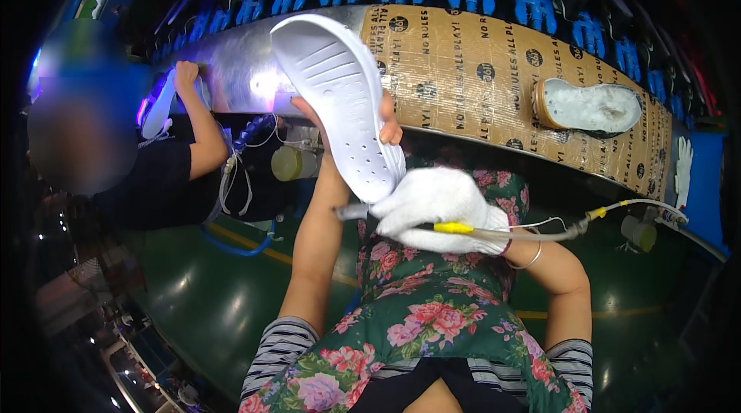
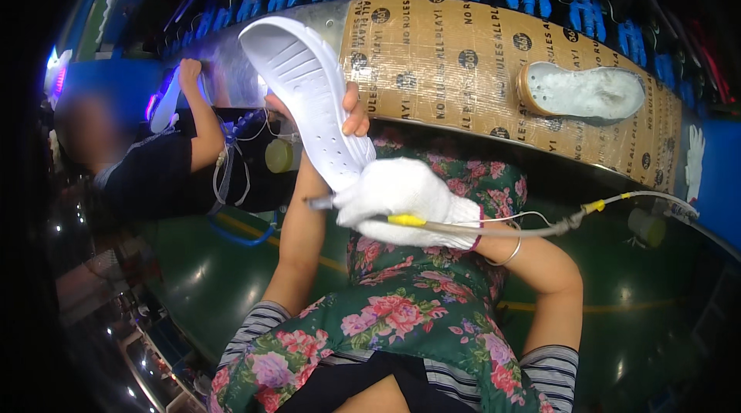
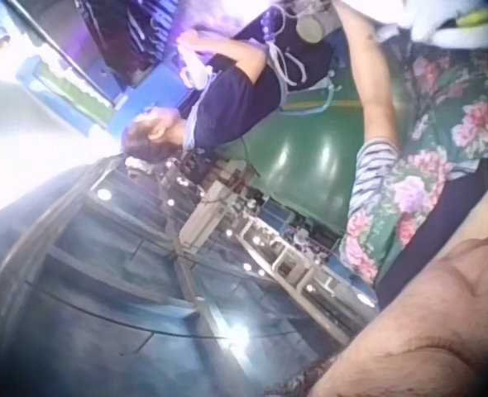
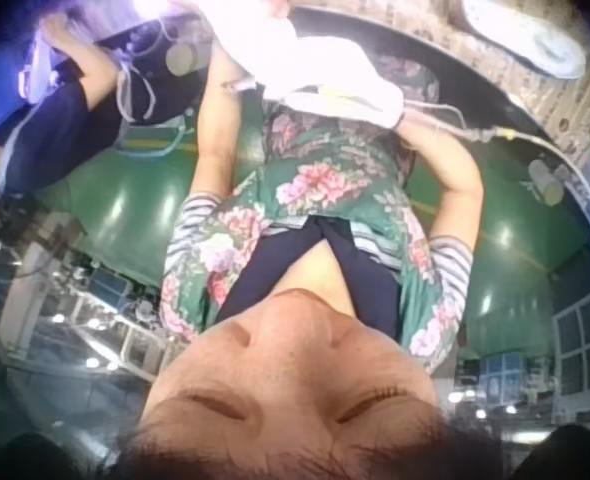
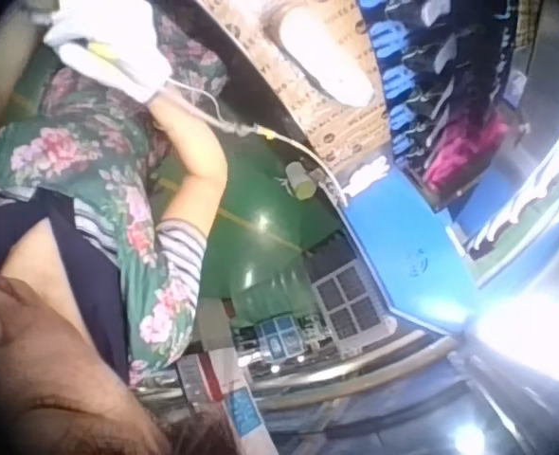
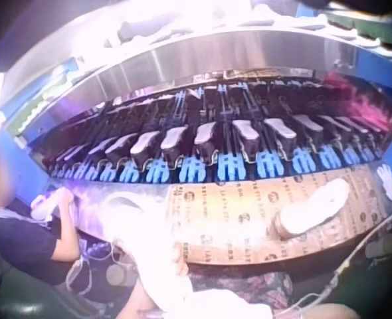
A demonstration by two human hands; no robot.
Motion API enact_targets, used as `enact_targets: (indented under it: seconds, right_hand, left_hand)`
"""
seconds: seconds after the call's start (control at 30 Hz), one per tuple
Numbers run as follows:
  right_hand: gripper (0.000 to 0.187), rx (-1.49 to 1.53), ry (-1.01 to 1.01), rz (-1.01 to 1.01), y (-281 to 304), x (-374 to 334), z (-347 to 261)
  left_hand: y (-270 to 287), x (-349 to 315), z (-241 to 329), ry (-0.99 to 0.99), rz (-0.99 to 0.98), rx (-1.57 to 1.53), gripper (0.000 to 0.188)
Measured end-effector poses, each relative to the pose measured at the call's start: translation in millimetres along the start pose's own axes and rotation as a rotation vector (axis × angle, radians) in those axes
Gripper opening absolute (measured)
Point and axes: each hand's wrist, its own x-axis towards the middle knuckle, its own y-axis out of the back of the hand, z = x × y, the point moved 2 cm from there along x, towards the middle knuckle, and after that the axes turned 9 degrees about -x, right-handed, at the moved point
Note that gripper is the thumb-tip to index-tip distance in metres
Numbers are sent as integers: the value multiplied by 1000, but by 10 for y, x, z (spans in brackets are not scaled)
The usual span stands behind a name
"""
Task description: The person picks white slipper soles from a conveyor belt, trims excess material from the edges with a small handheld tool, and places the finished soles back on the belt. The process is repeated continuously for multiple soles.
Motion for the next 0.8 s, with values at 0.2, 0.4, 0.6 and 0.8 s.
enact_targets:
  seconds: [0.2, 0.4, 0.6, 0.8]
  right_hand:
    - [28, -559, 96, 73, -156, -44, -38]
    - [27, -133, 69, -136, -120, -56, -84]
    - [33, -542, 14, -228, -250, -88, -67]
    - [35, -263, -38, -102, -88, -51, -9]
  left_hand:
    - [-149, 115, -68, 133, 139, 17, 128]
    - [-28, 21, 8, 373, 194, 59, 129]
    - [-73, 37, 7, 540, 389, 320, 115]
    - [162, -48, 142, 758, 476, 815, 101]
